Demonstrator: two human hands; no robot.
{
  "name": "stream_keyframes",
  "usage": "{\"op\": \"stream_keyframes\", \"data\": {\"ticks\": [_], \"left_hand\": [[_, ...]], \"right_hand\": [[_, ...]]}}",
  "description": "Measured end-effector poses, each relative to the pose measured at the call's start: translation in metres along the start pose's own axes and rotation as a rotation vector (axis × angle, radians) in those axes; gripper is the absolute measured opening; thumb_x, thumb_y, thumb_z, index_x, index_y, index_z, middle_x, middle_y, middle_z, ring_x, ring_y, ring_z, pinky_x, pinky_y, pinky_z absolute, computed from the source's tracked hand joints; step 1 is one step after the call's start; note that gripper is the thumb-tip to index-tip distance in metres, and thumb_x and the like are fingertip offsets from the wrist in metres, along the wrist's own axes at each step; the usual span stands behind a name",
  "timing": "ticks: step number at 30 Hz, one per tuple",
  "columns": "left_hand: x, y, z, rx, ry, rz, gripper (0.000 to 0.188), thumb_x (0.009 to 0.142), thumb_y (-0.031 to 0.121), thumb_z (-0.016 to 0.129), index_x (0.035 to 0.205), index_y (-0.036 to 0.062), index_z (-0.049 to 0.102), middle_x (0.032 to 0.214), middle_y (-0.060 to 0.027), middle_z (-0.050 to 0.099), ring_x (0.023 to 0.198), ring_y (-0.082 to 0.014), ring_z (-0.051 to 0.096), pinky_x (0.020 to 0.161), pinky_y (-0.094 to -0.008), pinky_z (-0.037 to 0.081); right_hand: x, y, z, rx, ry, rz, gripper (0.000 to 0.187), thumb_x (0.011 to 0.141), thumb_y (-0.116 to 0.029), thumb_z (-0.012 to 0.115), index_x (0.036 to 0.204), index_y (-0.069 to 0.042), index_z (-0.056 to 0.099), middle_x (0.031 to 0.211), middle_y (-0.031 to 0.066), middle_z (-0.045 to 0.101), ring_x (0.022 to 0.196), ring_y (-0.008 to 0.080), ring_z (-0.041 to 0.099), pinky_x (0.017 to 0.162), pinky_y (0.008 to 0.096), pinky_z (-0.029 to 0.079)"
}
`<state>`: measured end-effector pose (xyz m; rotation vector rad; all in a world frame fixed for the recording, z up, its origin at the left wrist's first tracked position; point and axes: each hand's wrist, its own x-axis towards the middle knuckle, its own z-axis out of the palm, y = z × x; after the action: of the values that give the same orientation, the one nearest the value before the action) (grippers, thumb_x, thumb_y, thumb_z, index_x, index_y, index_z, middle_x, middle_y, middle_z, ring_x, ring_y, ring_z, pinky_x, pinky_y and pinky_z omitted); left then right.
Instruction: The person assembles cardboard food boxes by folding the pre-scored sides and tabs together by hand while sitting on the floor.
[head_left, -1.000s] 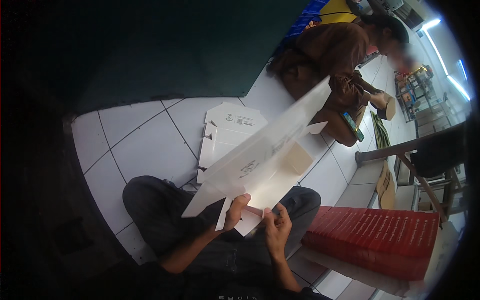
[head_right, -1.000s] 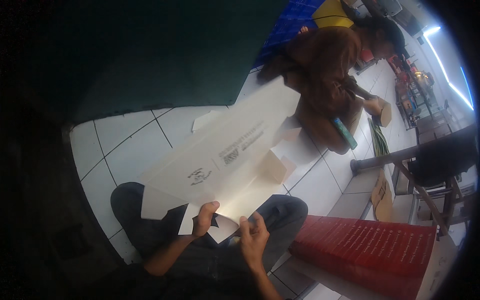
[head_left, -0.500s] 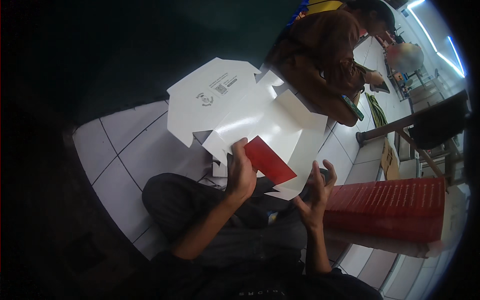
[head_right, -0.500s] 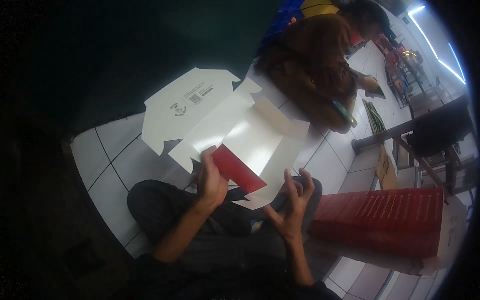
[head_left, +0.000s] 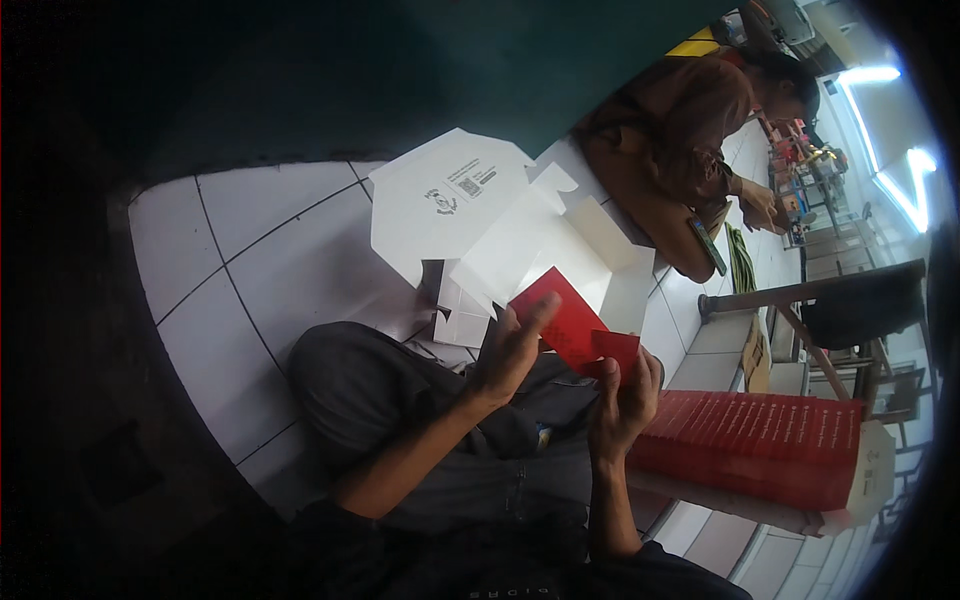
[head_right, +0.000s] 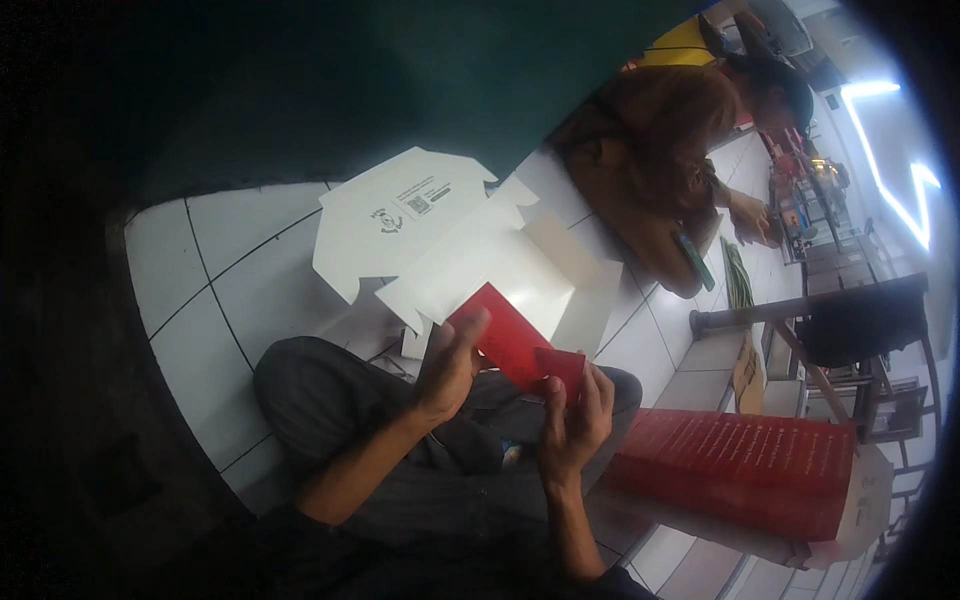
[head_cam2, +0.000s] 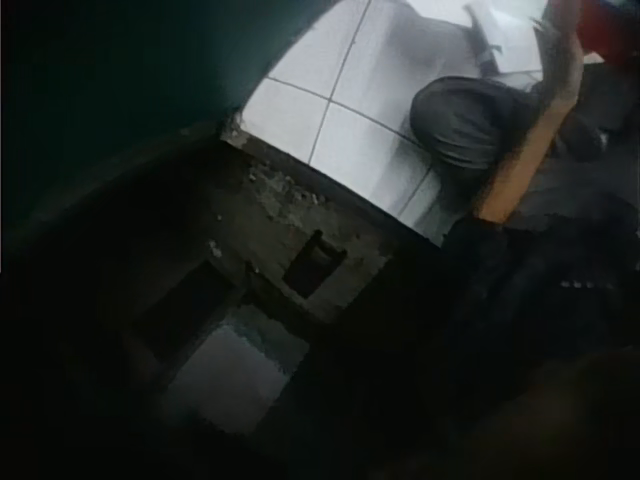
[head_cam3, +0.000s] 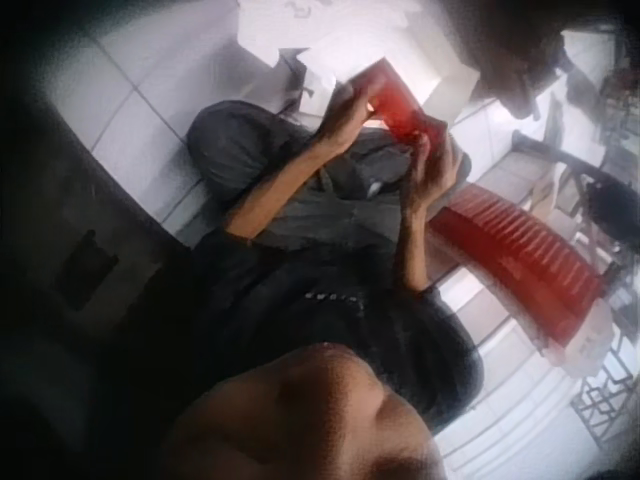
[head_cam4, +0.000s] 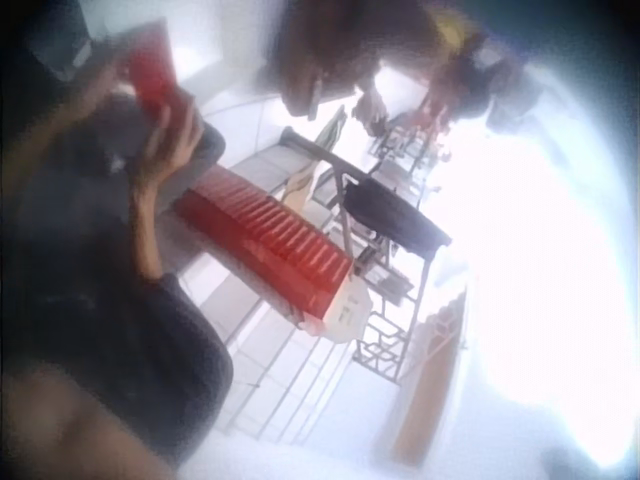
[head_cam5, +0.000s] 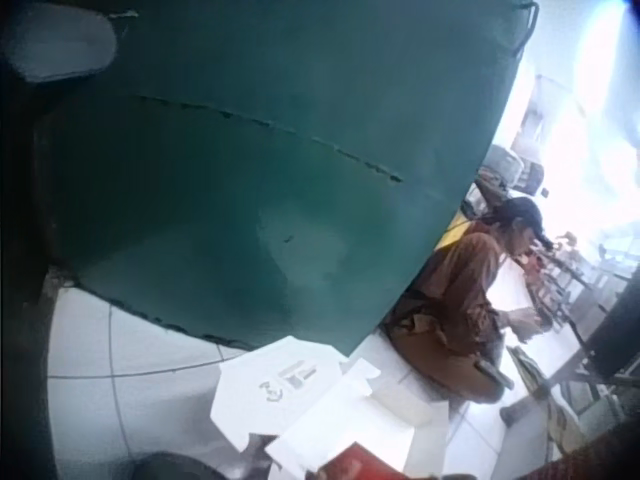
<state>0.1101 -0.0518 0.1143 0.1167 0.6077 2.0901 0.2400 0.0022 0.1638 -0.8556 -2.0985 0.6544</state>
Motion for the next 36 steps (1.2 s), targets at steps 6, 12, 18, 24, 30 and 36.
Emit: {"op": "stream_keyframes", "data": {"ticks": [6,12,18,24,30,36], "left_hand": [[-0.003,0.014,0.01,0.081,-0.144,0.023,0.021,0.08,0.013,0.067,0.095,0.0003,0.059,0.089,-0.0053,0.062,0.085,-0.0113,0.058,0.079,-0.0264,0.046],[-0.003,0.004,0.004,0.114,-0.187,0.11,0.054,0.08,0.011,0.065,0.122,0.001,0.034,0.108,-0.0087,0.051,0.098,-0.0143,0.052,0.084,-0.0277,0.044],[-0.005,0.007,0.004,0.04,-0.144,0.108,0.055,0.077,0.013,0.062,0.12,0.0033,0.03,0.105,-0.0072,0.045,0.097,-0.0132,0.047,0.084,-0.0286,0.043],[-0.008,0.002,0.002,0.066,-0.094,0.053,0.051,0.077,0.016,0.062,0.116,0.0043,0.032,0.101,-0.007,0.044,0.094,-0.0131,0.046,0.083,-0.0299,0.042],[-0.007,-0.006,0.008,-0.001,-0.073,0.069,0.048,0.079,0.018,0.061,0.115,0.0046,0.032,0.102,-0.0071,0.044,0.095,-0.0136,0.046,0.083,-0.03,0.041],[-0.008,-0.004,0.006,0.024,-0.105,0.045,0.048,0.081,0.017,0.062,0.115,0.0037,0.031,0.105,-0.0084,0.044,0.096,-0.0146,0.047,0.084,-0.03,0.042]], "right_hand": [[0.017,-0.018,-0.005,-0.44,-0.085,-0.331,0.039,0.08,-0.009,0.064,0.117,0.0,0.056,0.114,0.016,0.055,0.104,0.0306,0.054,0.099,0.0455,0.031],[0.018,-0.023,-0.007,-0.235,-0.307,-0.26,0.051,0.079,-0.007,0.061,0.127,-0.003,0.046,0.105,0.0109,0.062,0.108,0.0239,0.053,0.107,0.0501,0.007],[0.005,-0.035,-0.003,-0.304,-0.445,-0.234,0.066,0.077,-0.009,0.064,0.135,-0.002,0.031,0.103,0.0096,0.062,0.107,0.0213,0.054,0.105,0.0556,-0.005],[0.006,-0.033,-0.004,-0.243,-0.381,-0.212,0.056,0.077,-0.009,0.066,0.126,-0.005,0.04,0.102,0.0093,0.062,0.106,0.0218,0.055,0.106,0.0541,-0.002],[-0.001,-0.015,-0.003,-0.15,-0.061,-0.23,0.034,0.078,-0.006,0.067,0.108,-0.006,0.051,0.099,0.0101,0.063,0.097,0.0227,0.061,0.108,0.0479,0.012],[-0.002,-0.021,0.006,-0.176,-0.006,-0.145,0.029,0.079,-0.004,0.066,0.107,-0.004,0.059,0.096,0.0093,0.064,0.091,0.0202,0.061,0.106,0.0471,0.02]]}}
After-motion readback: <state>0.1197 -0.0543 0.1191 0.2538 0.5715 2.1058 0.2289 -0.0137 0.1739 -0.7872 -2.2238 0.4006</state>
